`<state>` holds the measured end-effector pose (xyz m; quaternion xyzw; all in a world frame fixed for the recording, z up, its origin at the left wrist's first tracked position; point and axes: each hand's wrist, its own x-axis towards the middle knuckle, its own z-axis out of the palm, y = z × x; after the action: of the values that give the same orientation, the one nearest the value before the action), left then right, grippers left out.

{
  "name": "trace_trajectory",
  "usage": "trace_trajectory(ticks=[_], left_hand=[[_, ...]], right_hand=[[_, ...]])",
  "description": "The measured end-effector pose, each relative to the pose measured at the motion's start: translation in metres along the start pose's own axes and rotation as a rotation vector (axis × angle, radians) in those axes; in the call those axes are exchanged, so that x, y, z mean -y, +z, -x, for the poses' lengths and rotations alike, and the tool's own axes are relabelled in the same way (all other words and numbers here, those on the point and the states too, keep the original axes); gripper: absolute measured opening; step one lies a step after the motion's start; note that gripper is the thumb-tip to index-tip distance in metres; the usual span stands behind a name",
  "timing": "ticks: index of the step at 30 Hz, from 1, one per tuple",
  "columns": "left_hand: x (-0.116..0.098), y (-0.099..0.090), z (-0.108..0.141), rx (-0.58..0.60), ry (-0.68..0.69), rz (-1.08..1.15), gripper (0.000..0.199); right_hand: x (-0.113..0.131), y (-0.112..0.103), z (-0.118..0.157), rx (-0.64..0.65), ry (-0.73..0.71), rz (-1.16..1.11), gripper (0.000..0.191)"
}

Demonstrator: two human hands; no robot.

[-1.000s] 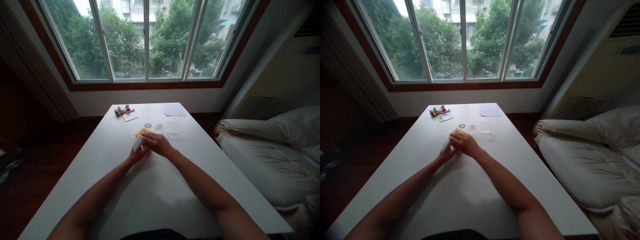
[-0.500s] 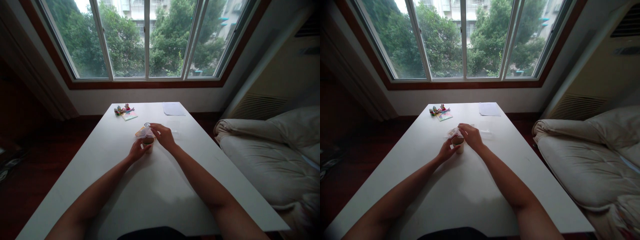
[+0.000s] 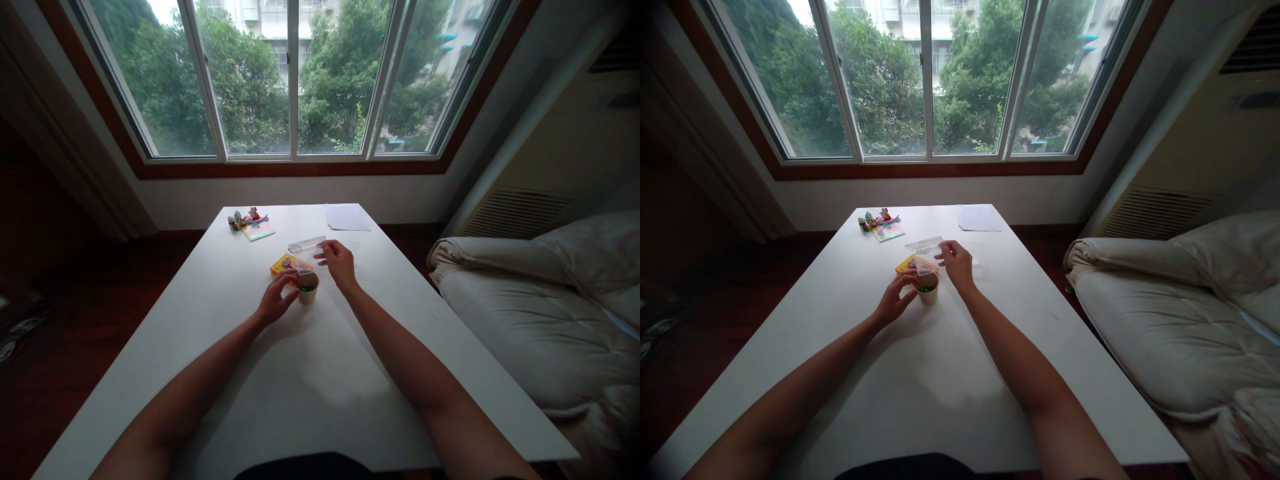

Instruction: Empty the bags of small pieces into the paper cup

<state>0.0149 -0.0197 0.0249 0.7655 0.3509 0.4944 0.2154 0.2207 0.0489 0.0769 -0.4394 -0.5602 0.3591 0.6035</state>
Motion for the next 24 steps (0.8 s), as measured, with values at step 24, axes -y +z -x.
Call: trace_trajectory(ticks=[24], left_hand=[[0.075,-0.007,0.0,-0.227,-0.51,0.077,0.048]], right_hand=[[-0.088,-0.006,-0.01,0.013,0.401,-0.45,0.026]])
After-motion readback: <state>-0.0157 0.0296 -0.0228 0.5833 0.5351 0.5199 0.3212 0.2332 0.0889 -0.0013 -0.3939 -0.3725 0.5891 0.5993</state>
